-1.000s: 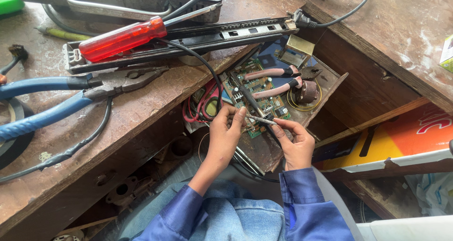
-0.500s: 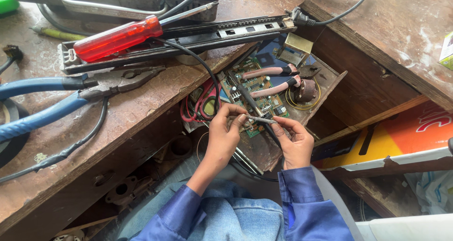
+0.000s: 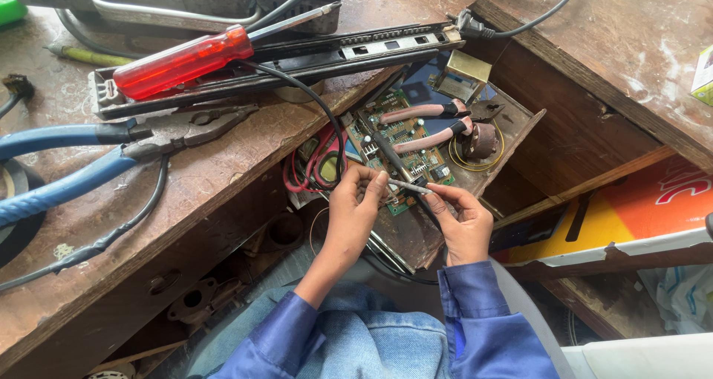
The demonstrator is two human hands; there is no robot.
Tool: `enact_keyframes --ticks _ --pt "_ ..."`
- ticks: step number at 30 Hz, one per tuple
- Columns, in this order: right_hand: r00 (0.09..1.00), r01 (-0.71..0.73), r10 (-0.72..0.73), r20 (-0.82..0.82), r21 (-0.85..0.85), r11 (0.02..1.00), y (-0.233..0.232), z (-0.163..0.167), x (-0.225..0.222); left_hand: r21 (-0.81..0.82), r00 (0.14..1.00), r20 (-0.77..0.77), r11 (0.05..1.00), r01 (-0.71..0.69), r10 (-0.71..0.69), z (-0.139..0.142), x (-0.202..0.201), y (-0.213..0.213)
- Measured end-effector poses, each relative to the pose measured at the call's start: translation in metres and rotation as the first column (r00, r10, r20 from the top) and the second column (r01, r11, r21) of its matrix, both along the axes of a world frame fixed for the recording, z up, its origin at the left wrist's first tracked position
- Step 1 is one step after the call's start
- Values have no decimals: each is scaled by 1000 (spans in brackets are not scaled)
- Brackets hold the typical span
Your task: The person uses a soldering iron and pliers to solder wires to a circuit board. They then use a utility knife to strip the insulation from a black cable and prepare the wires for further connection.
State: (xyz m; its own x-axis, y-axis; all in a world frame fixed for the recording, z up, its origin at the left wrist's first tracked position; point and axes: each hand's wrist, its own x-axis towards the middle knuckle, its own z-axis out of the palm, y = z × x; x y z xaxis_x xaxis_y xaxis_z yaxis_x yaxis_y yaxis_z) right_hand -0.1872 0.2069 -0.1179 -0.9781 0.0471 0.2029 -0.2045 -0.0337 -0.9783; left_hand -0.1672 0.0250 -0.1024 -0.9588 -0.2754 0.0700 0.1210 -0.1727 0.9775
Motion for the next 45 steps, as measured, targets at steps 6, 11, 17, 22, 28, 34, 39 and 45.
enact_keyframes --ticks 6,11,17,22,28,34,39,45 --pt "1000 4 -4 -3 11 1000 -1 0 2 -97 999 25 995 -31 34 2 3 -1" --pt "1000 6 -6 -12 31 1000 -1 -2 2 -78 999 -38 997 -19 16 -6 -1 0" --pt "1000 7 -5 -30 42 999 0 -3 1 -69 994 -109 997 23 -31 -12 -3 1" --pt "1000 6 -6 -2 9 1000 0 -1 1 -46 996 -88 999 23 -27 -8 -1 1" --pt "998 38 -31 -58 120 992 -3 0 5 -115 999 -40 993 -32 27 -2 1 1" --pt "1000 11 -9 -20 71 997 -3 3 5 -164 997 60 986 -32 42 1 4 -1" --pt "998 28 -21 -63 126 992 -2 1 7 -131 999 -47 991 -26 20 -2 4 0" --pt "1000 -16 16 -13 7 1000 1 -1 2 -94 987 -142 994 62 -75 -2 1 2"
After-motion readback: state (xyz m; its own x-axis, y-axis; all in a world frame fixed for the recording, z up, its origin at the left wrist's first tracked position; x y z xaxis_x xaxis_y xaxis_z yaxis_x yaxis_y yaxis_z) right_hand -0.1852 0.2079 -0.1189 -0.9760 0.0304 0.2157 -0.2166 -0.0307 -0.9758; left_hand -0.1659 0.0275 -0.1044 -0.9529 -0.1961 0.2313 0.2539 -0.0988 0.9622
